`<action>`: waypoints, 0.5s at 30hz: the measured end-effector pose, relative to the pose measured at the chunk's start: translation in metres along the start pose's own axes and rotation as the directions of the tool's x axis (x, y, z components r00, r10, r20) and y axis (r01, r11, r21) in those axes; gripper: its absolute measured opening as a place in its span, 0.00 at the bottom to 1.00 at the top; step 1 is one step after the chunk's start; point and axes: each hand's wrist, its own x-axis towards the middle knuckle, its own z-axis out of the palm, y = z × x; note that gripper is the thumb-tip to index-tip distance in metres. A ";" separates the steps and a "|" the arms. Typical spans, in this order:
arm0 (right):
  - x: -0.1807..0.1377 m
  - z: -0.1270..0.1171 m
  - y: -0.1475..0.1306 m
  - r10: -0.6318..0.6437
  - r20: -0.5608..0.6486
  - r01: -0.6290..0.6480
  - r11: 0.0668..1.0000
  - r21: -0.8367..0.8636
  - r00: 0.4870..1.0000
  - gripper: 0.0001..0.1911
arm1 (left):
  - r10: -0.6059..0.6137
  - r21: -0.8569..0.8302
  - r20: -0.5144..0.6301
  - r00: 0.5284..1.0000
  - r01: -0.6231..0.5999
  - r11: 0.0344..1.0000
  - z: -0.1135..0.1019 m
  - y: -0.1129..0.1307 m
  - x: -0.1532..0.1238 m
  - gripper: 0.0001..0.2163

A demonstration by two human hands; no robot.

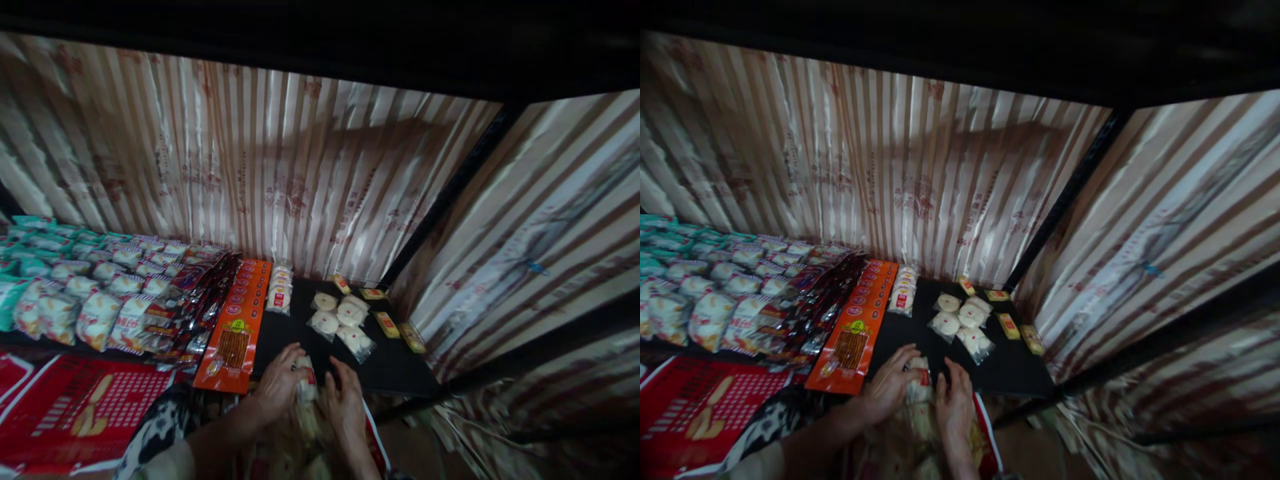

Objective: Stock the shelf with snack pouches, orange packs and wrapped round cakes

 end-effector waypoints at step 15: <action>0.016 -0.014 -0.070 0.037 0.728 -0.596 0.602 0.531 0.685 0.20 | -0.160 -0.703 -0.033 0.987 0.091 0.706 -0.057 -0.019 0.022 0.15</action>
